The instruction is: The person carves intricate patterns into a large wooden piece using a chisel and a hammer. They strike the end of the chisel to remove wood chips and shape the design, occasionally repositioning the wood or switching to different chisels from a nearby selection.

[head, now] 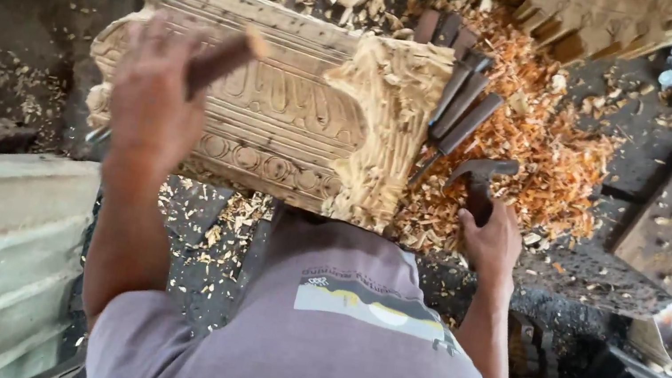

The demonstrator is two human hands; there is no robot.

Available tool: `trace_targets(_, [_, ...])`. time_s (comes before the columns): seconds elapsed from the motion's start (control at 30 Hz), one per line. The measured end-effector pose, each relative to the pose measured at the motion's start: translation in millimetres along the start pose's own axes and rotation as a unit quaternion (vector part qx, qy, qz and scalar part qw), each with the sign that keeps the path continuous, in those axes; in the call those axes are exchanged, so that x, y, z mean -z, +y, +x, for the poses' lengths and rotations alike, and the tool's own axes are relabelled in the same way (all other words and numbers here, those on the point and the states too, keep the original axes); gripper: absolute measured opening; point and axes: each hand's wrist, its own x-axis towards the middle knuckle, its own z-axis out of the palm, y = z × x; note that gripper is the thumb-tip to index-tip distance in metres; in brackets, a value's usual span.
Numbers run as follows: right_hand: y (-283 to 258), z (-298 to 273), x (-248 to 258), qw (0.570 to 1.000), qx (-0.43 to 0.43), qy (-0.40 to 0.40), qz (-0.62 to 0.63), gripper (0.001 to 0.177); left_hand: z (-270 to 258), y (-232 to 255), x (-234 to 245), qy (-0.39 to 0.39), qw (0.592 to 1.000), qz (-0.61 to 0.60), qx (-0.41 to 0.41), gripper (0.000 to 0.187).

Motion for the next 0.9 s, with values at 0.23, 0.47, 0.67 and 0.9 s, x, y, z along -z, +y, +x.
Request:
trace_targets(0.23, [6.2,-8.6,0.1,0.997,0.059,0.05,0.023,0.049,-26.5,36.0,-16.8,-0.053,0.988,-0.067,-0.13,0.064])
trace_targets(0.47, [9.6,-95.0,51.6,0.895,0.337,0.007,0.293,0.022,13.5,23.6,-74.3,0.15,0.986,-0.039,-0.065,0.047])
trace_targets(0.67, [-48.3,-115.8,130.1,0.339,0.796,-0.41,0.289,0.029,23.4,3.7,-113.2,0.238,0.966,0.041,-0.092,0.038])
trace_targets(0.9, [-63.8,-134.0,154.1,0.404,0.806,-0.4,0.162,0.031,26.7,-0.4,-109.4,0.221,0.971,0.032,-0.082,0.041])
